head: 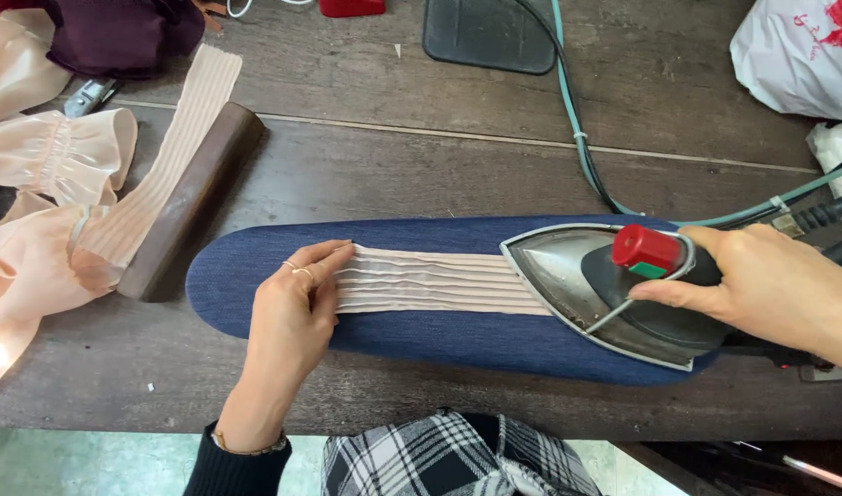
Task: The person is manually creating pleats in fabric strips by folding them and then pressing them with an industrial iron.
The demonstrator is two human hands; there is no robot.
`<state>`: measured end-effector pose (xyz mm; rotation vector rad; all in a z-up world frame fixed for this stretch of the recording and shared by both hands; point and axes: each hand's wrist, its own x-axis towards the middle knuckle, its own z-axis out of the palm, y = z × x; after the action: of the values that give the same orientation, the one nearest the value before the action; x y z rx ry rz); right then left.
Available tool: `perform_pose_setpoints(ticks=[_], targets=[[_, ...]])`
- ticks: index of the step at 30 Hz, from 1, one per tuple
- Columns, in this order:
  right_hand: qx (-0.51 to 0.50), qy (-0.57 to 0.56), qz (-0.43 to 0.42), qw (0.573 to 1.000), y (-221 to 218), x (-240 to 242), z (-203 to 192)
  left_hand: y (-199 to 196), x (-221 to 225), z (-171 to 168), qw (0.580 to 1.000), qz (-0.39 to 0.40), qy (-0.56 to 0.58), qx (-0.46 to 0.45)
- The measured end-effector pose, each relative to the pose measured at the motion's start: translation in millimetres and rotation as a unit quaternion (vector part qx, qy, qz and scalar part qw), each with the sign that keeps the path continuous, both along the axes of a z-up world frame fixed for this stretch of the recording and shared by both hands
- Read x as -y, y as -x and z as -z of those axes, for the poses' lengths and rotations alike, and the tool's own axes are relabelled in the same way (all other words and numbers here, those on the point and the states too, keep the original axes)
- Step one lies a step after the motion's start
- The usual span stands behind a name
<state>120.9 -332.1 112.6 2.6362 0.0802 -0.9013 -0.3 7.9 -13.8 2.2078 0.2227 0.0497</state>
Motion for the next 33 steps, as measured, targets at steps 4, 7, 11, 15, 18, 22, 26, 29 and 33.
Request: perform_pose_setpoints(ticks=[4,7,11,15,18,22,26,29,33], targets=[[0.011,-0.013,-0.009,1.0,1,8,3,3,1,2,0.997,0.031,-0.05,0.05],[0.004,-0.009,0.0,1.0,1,4,-1,3,-3,0,0.999,0.018,-0.03,0.017],[-0.005,-0.007,0.017,1.0,2,0,-5,5,-5,5,0.998,0.04,-0.04,0.033],[0.008,-0.008,-0.005,1.0,3,2,2,10,1,10,0.993,0.058,-0.092,0.038],[0.009,-0.006,-0.018,1.0,4,-6,2,14,2,19,0.987,0.07,-0.145,0.026],[0.001,-0.003,-0.037,0.999,8,-15,5,16,4,24,0.978,0.069,-0.193,0.034],[0.011,-0.02,-0.04,0.999,13,-30,5,16,5,21,0.98,0.072,-0.181,0.036],[0.007,-0.023,-0.032,0.999,17,-43,4,16,5,19,0.981,0.068,-0.181,0.03],[-0.002,-0.041,-0.02,0.999,20,-60,-2,16,5,22,0.981,0.066,-0.178,0.04]])
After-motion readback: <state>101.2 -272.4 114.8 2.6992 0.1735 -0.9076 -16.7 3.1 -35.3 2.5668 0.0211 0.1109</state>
